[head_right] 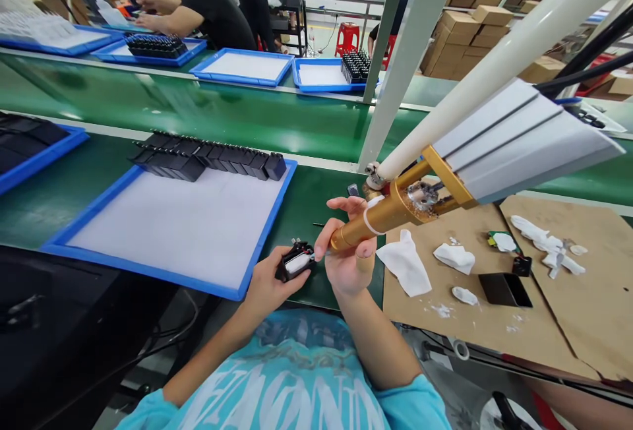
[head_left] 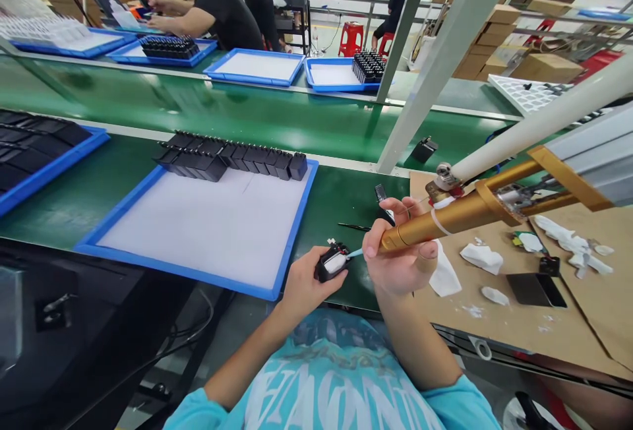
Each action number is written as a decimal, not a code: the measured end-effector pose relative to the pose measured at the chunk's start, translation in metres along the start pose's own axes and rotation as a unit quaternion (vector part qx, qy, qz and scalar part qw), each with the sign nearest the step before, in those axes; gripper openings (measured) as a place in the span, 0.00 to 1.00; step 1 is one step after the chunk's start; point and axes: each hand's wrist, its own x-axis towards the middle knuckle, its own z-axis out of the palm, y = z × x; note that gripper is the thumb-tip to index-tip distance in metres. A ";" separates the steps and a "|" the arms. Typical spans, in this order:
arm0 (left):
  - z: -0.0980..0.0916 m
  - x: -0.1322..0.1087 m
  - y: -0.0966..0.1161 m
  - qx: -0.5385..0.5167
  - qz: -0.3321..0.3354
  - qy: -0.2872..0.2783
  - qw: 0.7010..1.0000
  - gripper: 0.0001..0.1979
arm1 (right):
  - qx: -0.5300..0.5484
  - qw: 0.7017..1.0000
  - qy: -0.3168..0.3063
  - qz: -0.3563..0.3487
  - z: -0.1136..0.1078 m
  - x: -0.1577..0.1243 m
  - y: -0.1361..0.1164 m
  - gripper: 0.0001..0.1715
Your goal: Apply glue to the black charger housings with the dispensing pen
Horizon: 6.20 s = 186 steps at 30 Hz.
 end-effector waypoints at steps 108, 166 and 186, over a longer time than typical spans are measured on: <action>-0.136 0.170 -0.014 0.472 -0.012 0.041 0.881 0.37 | 0.002 0.999 0.045 -0.022 -0.046 -0.002 -0.013 0.17; -0.030 0.177 0.036 0.245 0.180 -0.267 0.915 0.34 | -0.028 0.998 0.049 -0.039 -0.052 -0.004 0.002 0.18; 0.002 -0.003 -0.021 -0.122 -0.042 -0.077 0.989 0.27 | -0.045 0.997 0.048 -0.030 -0.048 0.001 -0.004 0.18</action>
